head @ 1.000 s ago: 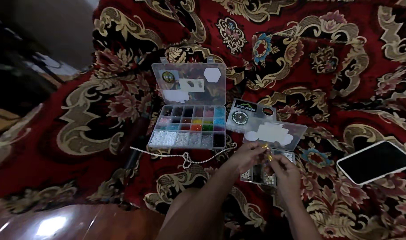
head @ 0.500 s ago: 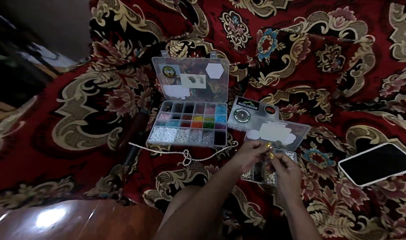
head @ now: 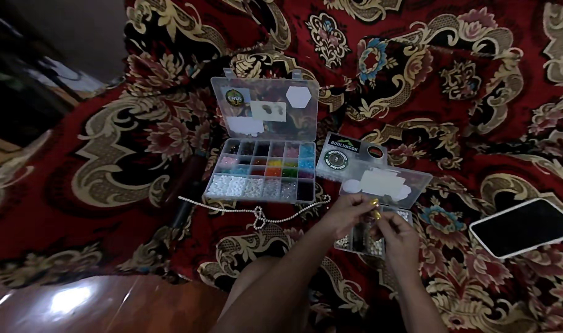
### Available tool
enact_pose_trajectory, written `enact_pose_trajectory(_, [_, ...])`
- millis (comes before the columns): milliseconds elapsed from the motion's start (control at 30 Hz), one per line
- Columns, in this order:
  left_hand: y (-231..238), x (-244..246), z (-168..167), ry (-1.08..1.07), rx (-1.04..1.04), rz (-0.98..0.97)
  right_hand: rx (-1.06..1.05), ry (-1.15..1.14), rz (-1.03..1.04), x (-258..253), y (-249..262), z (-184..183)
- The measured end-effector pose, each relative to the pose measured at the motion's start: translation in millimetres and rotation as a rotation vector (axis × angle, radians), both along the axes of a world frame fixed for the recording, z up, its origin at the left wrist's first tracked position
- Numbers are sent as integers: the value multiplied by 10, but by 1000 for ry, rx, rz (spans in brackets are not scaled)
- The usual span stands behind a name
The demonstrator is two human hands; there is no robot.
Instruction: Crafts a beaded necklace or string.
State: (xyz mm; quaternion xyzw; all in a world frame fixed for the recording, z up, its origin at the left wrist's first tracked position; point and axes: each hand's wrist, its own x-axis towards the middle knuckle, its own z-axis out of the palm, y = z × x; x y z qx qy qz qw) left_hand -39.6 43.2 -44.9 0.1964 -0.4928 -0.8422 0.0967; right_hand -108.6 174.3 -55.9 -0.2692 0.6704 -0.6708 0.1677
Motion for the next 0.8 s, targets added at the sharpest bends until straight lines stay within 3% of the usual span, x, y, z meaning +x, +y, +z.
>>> enact_pose_trajectory(367, [-32, 21, 25, 8, -203, 22, 11, 4, -11, -11, -8, -2])
enact_pose_trajectory(800, [-44, 26, 27, 69, -256, 28, 9, 14, -2, -11, -6, 0])
